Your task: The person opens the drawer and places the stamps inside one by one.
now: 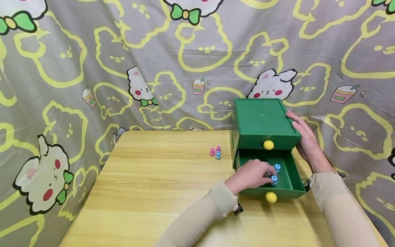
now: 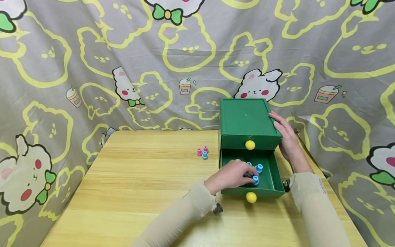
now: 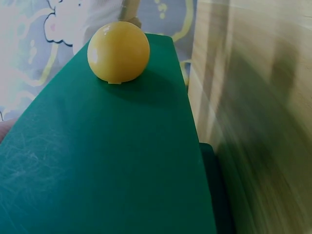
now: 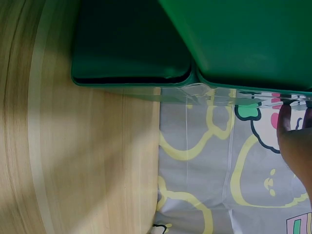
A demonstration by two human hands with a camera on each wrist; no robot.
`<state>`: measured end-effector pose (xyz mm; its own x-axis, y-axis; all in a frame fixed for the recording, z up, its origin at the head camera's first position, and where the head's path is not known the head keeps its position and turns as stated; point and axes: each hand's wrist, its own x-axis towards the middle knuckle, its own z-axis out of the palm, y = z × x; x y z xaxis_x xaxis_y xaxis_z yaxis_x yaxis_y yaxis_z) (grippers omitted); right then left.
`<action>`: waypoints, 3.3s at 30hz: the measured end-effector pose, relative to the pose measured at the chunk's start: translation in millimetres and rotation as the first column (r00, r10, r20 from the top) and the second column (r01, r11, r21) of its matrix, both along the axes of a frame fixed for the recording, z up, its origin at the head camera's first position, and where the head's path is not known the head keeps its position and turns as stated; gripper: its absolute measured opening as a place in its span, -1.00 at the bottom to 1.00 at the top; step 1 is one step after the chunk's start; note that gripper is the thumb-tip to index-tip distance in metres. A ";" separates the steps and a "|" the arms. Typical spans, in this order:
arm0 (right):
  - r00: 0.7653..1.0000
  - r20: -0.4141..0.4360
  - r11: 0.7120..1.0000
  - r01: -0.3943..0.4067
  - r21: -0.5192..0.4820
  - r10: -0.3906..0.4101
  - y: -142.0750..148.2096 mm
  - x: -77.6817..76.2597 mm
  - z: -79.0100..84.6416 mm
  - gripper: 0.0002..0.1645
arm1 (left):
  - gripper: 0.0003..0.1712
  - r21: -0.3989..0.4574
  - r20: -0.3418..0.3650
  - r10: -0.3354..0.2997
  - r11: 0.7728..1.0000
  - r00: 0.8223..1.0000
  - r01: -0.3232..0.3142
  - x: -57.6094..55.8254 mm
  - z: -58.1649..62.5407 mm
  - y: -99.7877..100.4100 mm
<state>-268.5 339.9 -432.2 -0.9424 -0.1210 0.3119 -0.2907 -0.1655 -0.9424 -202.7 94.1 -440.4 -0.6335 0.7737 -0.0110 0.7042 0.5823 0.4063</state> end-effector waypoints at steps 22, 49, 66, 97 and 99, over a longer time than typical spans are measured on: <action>1.000 -0.011 1.000 0.002 -0.004 -0.002 -1.0 0.8 0.0 -0.41 | -0.81 0.063 0.019 -0.016 0.998 1.000 0.015 0.0 -1.6 -1.1; 1.000 -0.002 1.000 0.002 -0.013 -0.002 -0.7 -1.6 -1.1 -0.41 | -0.78 0.556 -0.061 -0.031 0.829 0.998 0.059 -2.1 5.2 -54.4; 1.000 0.003 1.000 -0.001 0.001 0.001 -0.8 -0.4 0.7 -0.40 | -0.76 0.686 0.050 0.223 0.701 0.973 -0.196 -25.8 -10.6 -103.3; 1.000 0.002 1.000 0.004 -0.009 -0.004 1.0 -1.9 -1.2 -0.41 | -0.60 0.462 0.269 0.362 0.765 0.893 -0.449 -78.3 -68.4 -142.4; 1.000 0.003 1.000 0.005 -0.007 -0.005 1.1 -1.7 -0.8 -0.40 | -0.61 0.451 0.264 0.357 0.775 0.896 -0.442 -79.8 -70.7 -141.9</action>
<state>-270.2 341.0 -433.1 -0.9440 -0.1139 0.3096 -0.2885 -0.1702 -0.9422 -282.5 -47.8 -511.1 -0.9090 0.3796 0.1723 0.3559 0.4912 0.7950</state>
